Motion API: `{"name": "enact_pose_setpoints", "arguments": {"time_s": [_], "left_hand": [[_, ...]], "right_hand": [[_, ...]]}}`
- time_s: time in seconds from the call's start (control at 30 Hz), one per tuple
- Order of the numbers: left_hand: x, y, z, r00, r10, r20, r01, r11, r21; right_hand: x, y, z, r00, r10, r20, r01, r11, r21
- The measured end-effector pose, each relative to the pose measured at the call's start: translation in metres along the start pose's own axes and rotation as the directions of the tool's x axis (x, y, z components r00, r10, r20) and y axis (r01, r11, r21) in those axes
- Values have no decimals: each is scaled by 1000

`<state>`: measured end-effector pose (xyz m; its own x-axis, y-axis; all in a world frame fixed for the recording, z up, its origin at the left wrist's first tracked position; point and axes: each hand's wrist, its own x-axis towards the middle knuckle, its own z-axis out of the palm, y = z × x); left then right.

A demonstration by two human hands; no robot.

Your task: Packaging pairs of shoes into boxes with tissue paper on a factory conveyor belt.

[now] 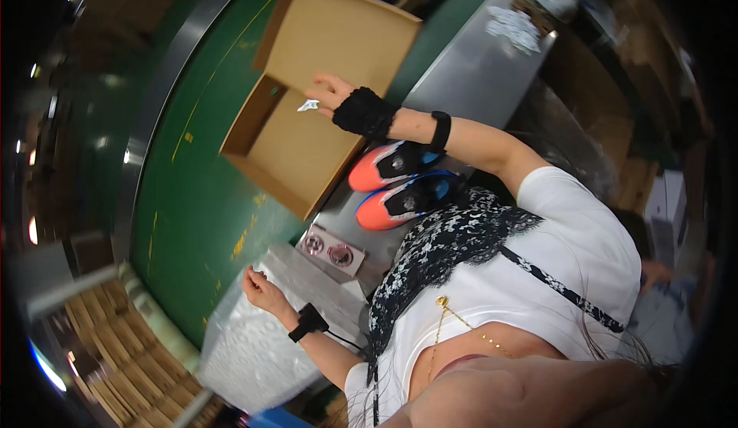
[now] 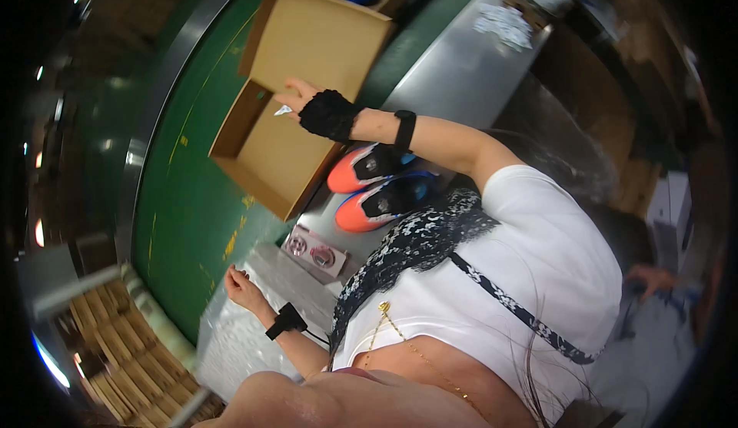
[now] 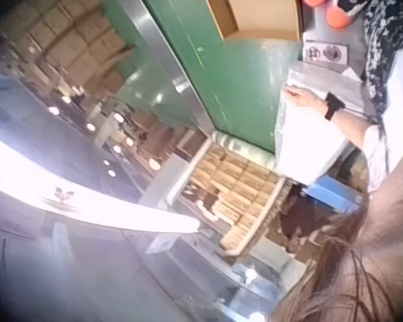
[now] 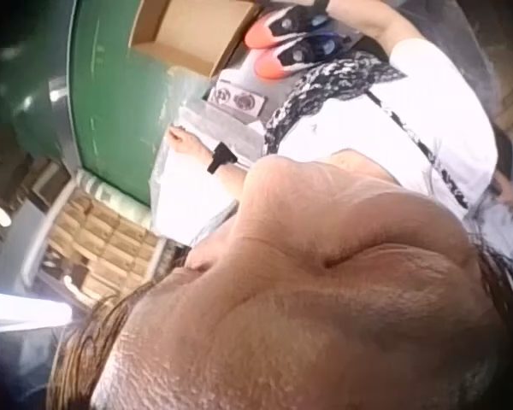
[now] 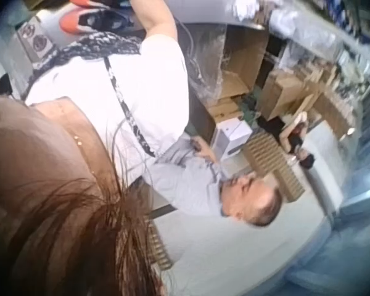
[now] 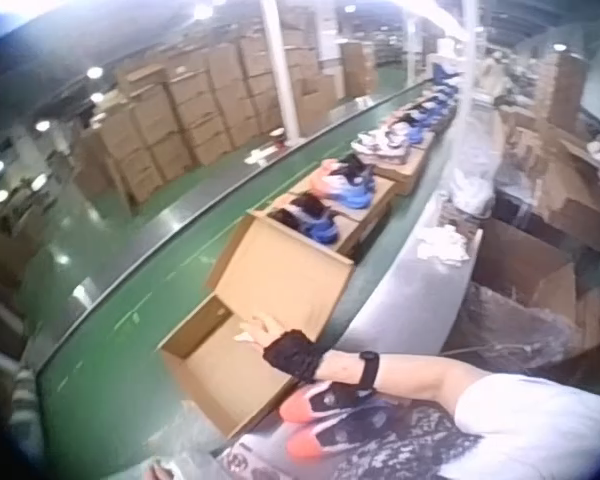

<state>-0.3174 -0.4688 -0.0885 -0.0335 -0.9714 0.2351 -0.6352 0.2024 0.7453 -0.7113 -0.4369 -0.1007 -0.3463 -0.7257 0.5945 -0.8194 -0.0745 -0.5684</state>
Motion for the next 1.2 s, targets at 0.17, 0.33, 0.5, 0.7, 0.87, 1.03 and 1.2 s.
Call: {"name": "enact_pose_setpoints", "arguments": {"time_s": [0.17,0.33,0.5,0.7,0.87,1.03,1.2], "left_hand": [[-56,-116,-85,972,-161,-174,214,912,351],[-81,-90,-100,938,-316,-145,346,807,478],[-84,-94,-108,937,-341,-72,338,840,425],[-83,-97,-104,879,-469,-88,475,845,246],[-88,-100,-94,979,-150,-135,202,736,646],[-58,-70,-120,958,-210,-194,286,714,639],[-5,49,-175,912,173,-371,40,864,502]], "right_hand": [[-43,13,42,579,-126,805,213,977,0],[-30,3,20,267,-61,962,126,992,28],[-26,4,6,166,224,960,-258,950,-177],[-45,23,7,414,-158,897,95,987,130],[-55,39,31,346,-173,922,158,980,125],[-59,39,38,405,-63,912,-112,987,118],[-44,16,30,275,-112,955,146,987,74]]}}
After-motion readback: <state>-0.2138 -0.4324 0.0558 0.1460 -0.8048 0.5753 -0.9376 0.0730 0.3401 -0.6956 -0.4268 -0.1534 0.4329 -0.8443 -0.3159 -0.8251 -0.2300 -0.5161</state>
